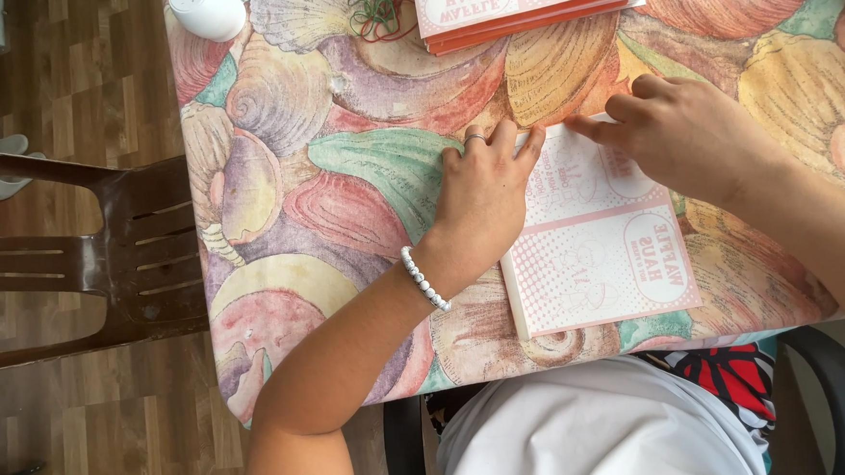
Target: Folding flat printed paper sheets into bags and stacking them on a table.
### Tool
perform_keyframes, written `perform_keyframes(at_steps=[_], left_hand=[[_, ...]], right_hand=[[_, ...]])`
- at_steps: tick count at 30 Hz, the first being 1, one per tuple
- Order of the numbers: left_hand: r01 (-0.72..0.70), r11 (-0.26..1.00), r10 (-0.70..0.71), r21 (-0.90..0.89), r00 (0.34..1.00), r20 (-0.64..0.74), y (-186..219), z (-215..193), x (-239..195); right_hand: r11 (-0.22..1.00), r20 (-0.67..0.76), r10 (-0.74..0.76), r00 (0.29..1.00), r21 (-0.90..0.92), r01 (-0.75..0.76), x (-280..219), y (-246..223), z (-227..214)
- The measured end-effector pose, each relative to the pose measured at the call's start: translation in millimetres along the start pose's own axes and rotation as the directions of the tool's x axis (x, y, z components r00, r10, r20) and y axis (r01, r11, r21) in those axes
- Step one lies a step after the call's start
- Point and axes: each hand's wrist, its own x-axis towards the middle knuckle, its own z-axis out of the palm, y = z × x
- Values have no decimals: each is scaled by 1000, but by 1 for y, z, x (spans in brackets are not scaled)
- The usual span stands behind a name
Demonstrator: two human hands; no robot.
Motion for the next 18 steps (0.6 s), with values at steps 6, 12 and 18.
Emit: perform_keyframes(at_steps=[6,12,18], left_hand=[[1,999,-3,-54,999,-41,-3,0,1],[14,996,-18,-83,999,-39,-1,2,1],[34,999,-34,-29,999,5,2,3,4]], right_hand=[[990,-35,35,999,139,-30,-9,10,25],[933,278,98,956,308,-185,-13,29,10],[951,-161,254,954,218,-217,-6,12,1]])
